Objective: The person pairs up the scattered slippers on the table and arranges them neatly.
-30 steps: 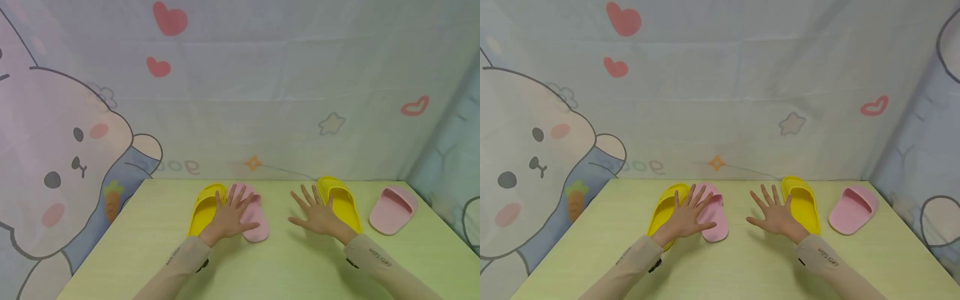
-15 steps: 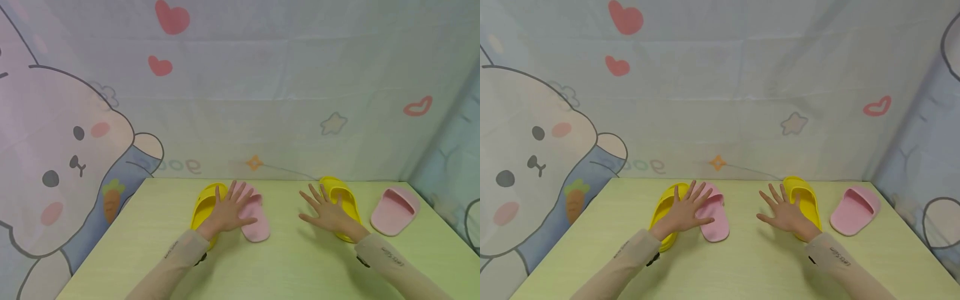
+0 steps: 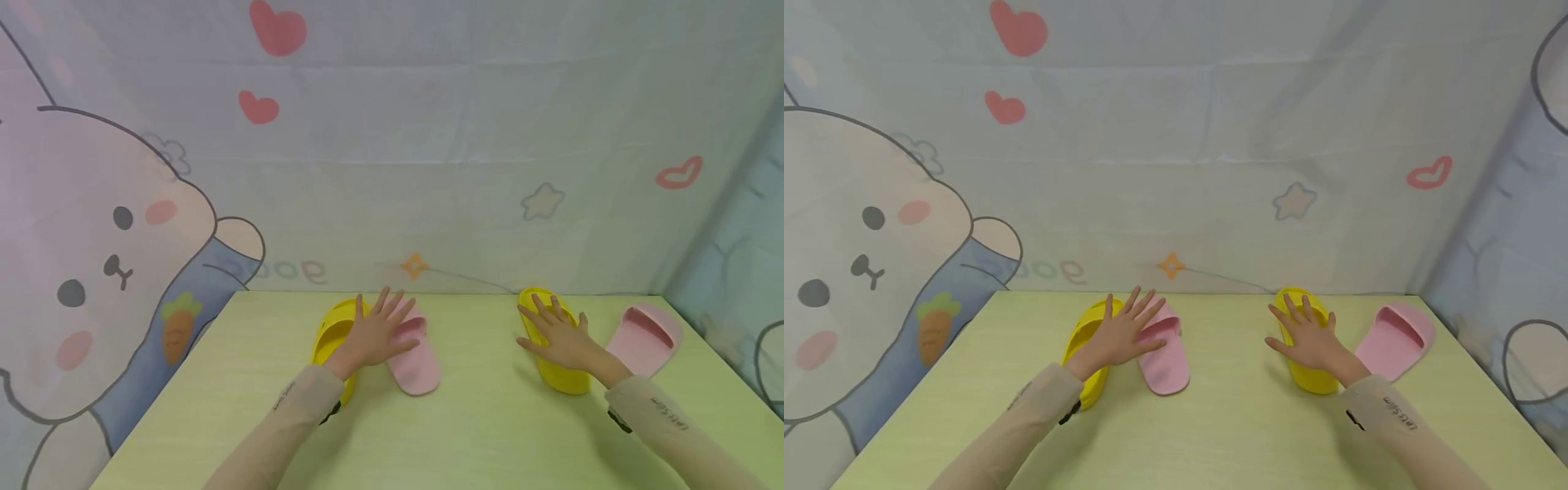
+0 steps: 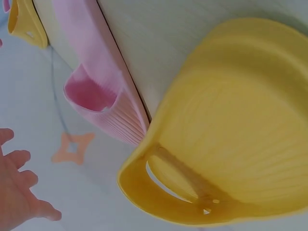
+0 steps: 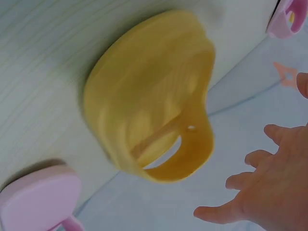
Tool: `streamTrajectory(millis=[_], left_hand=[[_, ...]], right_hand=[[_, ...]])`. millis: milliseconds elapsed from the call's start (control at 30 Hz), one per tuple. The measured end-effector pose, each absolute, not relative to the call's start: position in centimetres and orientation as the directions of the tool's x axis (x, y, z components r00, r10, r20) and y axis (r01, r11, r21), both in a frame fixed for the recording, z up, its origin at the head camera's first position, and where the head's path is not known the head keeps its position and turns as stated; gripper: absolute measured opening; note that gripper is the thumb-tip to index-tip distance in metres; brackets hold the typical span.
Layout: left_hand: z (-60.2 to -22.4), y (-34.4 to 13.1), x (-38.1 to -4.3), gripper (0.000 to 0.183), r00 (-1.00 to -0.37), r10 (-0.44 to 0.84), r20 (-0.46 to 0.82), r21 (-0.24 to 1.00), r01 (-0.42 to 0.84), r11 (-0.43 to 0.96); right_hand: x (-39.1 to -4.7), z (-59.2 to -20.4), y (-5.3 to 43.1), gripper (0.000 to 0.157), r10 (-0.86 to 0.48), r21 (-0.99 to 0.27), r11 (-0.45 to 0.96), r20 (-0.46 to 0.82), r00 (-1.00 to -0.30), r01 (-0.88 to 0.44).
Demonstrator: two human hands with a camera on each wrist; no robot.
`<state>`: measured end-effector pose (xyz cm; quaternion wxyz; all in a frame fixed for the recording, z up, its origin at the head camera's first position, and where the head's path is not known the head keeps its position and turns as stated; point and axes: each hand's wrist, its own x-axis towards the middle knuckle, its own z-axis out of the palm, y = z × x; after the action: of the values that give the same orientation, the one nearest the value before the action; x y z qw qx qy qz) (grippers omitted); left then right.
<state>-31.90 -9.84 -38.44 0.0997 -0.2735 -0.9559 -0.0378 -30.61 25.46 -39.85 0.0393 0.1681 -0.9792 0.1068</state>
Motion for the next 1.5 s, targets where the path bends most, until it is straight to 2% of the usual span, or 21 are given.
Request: streamTrajectory(millis=[267, 633, 1067, 1300, 1500], left_hand=[[-38.0, -9.5, -32.6, 0.061, -0.785, 0.544, 0.297, 0.023, 0.576, 0.817], [-38.4, -8.6, -33.6, 0.053, -0.787, 0.546, 0.286, 0.075, 0.587, 0.806], [-39.2, -8.1, -34.3, 0.044, -0.772, 0.572, 0.277, 0.035, 0.603, 0.797], [-39.9, -8.3, -34.7, 0.041, -0.757, 0.576, 0.310, 0.028, 0.612, 0.790], [-40.4, -8.1, -35.0, 0.040, -0.760, 0.562, 0.325, 0.017, 0.599, 0.800]], right_hand=[[-31.3, -39.4, 28.1, 0.065, -0.326, -0.187, 0.916, 0.164, -0.931, -0.354], [-32.3, -39.1, 32.5, 0.071, -0.264, -0.204, 0.933, 0.176, -0.948, -0.297], [-32.6, -39.7, 36.9, 0.063, -0.180, -0.175, 0.960, 0.208, -0.961, -0.218], [-33.5, -41.0, 39.4, 0.055, -0.149, -0.201, 0.958, 0.260, -0.954, -0.205], [-33.7, -41.6, 41.4, 0.059, -0.063, -0.247, 0.963, 0.166, -0.984, -0.104]])
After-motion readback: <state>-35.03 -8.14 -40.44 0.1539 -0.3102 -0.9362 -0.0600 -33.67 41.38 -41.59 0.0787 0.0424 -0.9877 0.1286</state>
